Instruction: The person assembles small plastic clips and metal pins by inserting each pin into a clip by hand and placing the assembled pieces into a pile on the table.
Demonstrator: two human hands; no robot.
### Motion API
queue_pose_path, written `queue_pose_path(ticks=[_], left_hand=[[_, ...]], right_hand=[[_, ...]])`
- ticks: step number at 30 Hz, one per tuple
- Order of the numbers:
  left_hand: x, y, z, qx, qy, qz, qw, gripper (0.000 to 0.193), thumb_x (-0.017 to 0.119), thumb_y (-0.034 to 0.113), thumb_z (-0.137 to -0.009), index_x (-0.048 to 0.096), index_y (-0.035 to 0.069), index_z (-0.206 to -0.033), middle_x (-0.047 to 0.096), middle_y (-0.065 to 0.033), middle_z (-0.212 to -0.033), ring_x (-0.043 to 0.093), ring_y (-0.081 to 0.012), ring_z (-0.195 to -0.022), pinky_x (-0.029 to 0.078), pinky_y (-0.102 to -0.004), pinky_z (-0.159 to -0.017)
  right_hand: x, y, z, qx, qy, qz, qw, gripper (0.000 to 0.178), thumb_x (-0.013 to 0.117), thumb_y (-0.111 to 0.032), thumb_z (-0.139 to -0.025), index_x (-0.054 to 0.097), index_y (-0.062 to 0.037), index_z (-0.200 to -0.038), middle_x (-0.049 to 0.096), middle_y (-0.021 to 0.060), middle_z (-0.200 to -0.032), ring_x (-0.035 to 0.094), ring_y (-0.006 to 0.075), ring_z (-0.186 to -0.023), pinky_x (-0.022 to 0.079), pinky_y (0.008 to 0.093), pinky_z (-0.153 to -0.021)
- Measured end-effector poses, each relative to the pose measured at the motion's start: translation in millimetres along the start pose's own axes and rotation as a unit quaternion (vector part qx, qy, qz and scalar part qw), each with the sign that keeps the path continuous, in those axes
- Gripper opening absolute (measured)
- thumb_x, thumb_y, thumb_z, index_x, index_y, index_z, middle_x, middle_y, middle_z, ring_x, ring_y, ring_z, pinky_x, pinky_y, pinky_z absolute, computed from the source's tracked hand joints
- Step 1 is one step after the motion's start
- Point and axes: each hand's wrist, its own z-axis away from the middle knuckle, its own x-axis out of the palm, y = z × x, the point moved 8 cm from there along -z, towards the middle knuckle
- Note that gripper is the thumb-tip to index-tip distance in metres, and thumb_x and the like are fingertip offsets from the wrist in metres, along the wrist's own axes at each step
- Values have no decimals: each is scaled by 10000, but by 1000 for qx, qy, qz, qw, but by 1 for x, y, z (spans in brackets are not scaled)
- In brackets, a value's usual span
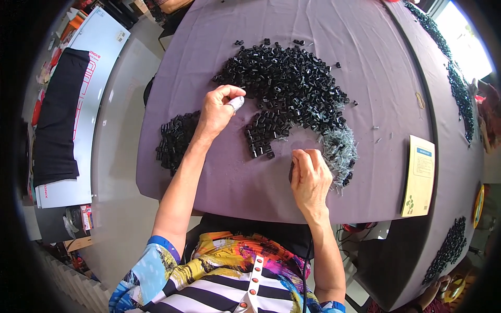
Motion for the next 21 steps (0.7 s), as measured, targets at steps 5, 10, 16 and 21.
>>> queue_pose_path(ticks=[5, 10, 16, 21], left_hand=[[-16, -10, 3, -96, 14, -2, 995, 104, 660, -11, -799, 688, 20, -893, 648, -45, -782, 588, -106, -680, 484, -256, -622], [-20, -15, -1, -103, -15, -15, 994, 196, 598, -22, -827, 686, 73, -975, 624, 8, -760, 504, -32, -558, 402, -198, -433], [-4, -5, -9, 0, 3, -74, 997, 156, 643, -37, -797, 699, 41, -920, 620, 3, -830, 583, -94, -705, 483, -245, -617], [9, 15, -10, 41, 4, -215, 976, 112, 709, 73, -770, 723, 118, -871, 626, -43, -828, 627, -178, -727, 506, -307, -659]], right_hand=[[-2, 3, 0, 0, 3, 0, 1000, 120, 592, 0, -827, 621, -46, -934, 591, 112, -867, 616, 286, -743, 495, 355, -649], [-1, 1, -1, 2, 1, -5, 1000, 117, 595, 2, -824, 625, -46, -926, 589, 111, -863, 616, 287, -740, 496, 356, -652], [-1, 1, -1, 5, -4, 2, 1000, 112, 601, -3, -822, 626, -46, -923, 587, 108, -859, 615, 282, -738, 496, 355, -653], [0, 3, 0, 10, -5, 4, 1000, 108, 604, -12, -824, 627, -50, -923, 587, 105, -859, 616, 279, -739, 496, 354, -650]])
